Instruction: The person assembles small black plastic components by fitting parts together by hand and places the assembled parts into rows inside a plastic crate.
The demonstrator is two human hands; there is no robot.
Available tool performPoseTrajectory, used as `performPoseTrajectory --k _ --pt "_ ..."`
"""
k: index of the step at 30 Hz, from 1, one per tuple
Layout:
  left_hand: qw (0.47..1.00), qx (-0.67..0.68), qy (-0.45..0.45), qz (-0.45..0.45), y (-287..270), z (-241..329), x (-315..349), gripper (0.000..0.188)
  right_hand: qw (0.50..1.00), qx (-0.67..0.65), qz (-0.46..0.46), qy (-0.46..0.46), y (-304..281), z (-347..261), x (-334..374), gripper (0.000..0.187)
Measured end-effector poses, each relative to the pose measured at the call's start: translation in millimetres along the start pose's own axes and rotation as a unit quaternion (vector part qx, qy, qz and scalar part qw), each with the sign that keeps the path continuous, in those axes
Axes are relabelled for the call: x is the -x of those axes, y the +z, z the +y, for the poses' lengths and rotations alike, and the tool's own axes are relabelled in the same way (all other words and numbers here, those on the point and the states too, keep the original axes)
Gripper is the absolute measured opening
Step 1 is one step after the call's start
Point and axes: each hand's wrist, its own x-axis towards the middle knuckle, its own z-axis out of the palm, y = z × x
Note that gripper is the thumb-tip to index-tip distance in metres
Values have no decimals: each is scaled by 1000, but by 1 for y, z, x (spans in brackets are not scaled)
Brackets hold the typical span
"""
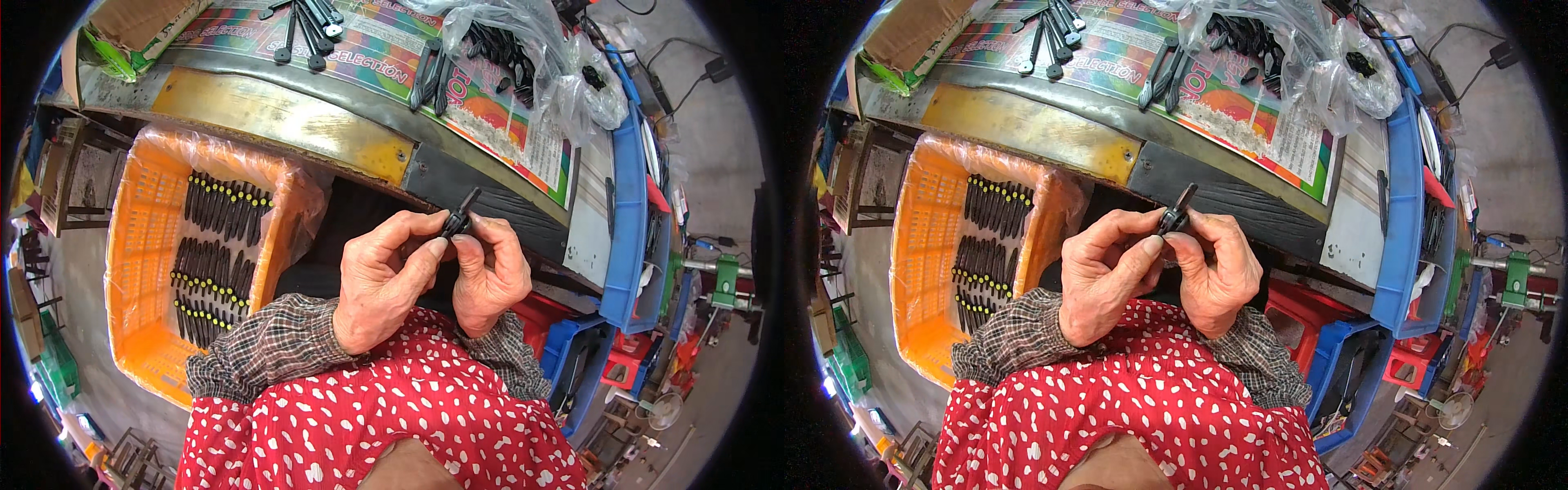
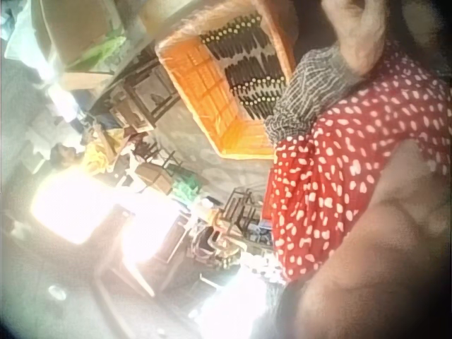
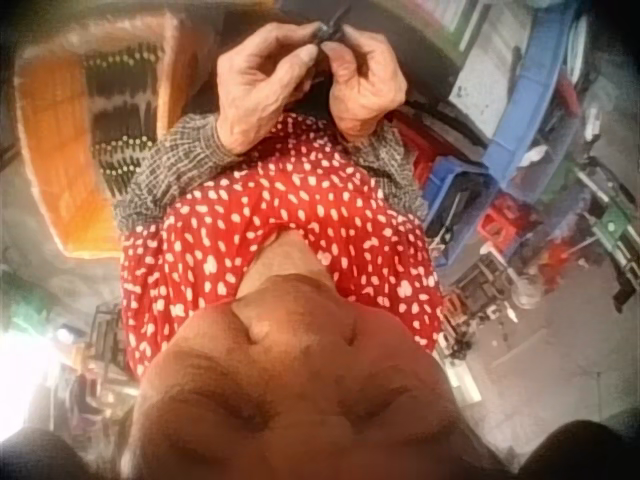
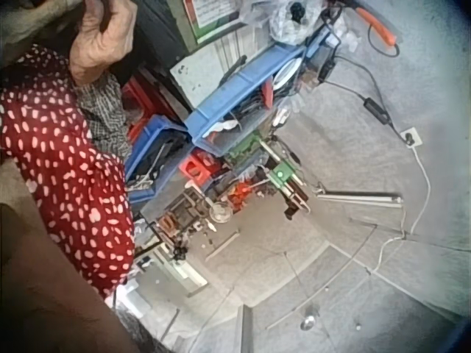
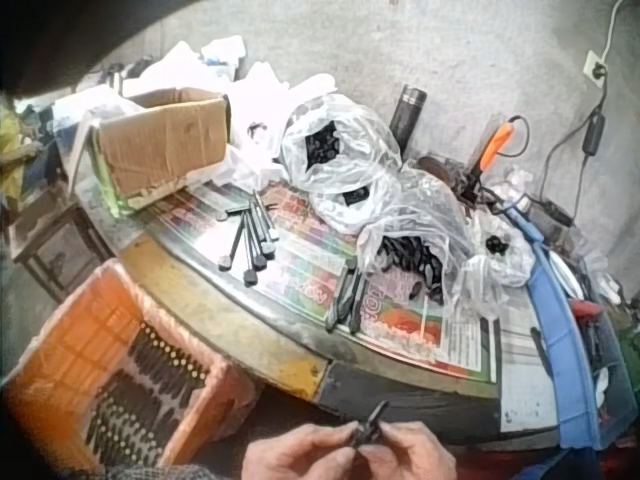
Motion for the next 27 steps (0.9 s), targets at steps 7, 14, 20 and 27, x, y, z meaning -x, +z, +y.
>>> performPoseTrajectory --k 7,14,20,27 --pt "1000 8 -10 8 -1 -1 1 23 1000 22 4 -4 3 -3 -2 22" --pt "999 28 -15 19 1 0 2 20 998 54 11 11 5 -5 0 23" --pt "999 40 -27 0 2 1 3 21 999 -4 42 18 10 -5 2 31" --pt "997 65 -30 -17 1 4 6 22 995 -71 71 -21 5 3 5 36"
